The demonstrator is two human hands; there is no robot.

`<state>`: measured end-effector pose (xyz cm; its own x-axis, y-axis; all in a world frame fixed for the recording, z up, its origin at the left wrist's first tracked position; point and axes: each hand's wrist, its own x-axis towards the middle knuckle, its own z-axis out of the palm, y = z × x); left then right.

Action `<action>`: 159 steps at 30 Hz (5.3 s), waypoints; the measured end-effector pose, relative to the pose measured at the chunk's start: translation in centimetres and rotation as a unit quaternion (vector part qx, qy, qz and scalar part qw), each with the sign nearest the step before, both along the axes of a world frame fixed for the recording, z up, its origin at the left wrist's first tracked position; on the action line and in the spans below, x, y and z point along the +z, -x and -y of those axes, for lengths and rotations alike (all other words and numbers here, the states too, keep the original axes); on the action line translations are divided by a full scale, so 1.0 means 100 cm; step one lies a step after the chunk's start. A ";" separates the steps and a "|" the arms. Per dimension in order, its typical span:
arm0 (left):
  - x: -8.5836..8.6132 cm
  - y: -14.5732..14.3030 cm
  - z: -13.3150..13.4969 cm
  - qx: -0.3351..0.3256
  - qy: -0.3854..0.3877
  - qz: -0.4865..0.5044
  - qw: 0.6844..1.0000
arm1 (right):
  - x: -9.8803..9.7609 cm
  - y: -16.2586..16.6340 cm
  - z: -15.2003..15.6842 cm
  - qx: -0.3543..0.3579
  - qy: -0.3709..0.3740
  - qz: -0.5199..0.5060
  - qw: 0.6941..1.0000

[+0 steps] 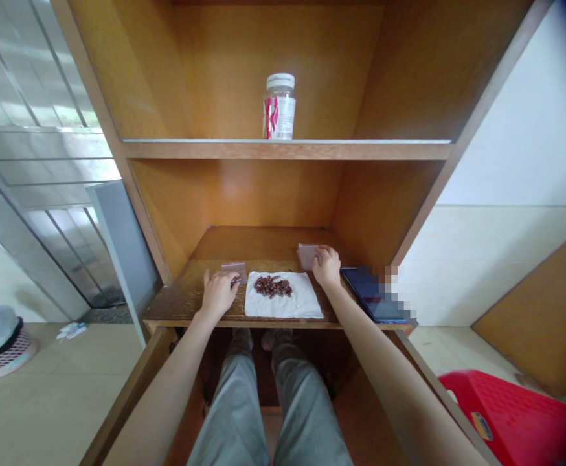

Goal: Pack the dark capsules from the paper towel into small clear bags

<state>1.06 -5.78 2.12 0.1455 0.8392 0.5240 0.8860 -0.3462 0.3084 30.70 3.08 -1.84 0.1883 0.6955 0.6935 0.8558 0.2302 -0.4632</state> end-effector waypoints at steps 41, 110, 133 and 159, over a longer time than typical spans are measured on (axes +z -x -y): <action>-0.001 -0.015 0.016 -0.196 0.212 0.743 0.604 | 0.068 0.112 0.086 0.342 0.259 -0.306 0.850; -0.005 -0.031 0.015 -0.092 0.146 0.714 0.679 | 0.077 0.156 0.102 0.112 0.016 0.227 0.967; 0.005 -0.014 0.016 -0.163 0.219 0.816 0.510 | 0.107 0.100 0.078 0.355 0.117 -0.041 0.927; 0.010 -0.019 0.033 -0.322 0.265 0.654 0.631 | 0.089 0.108 0.086 0.442 0.340 -0.338 0.759</action>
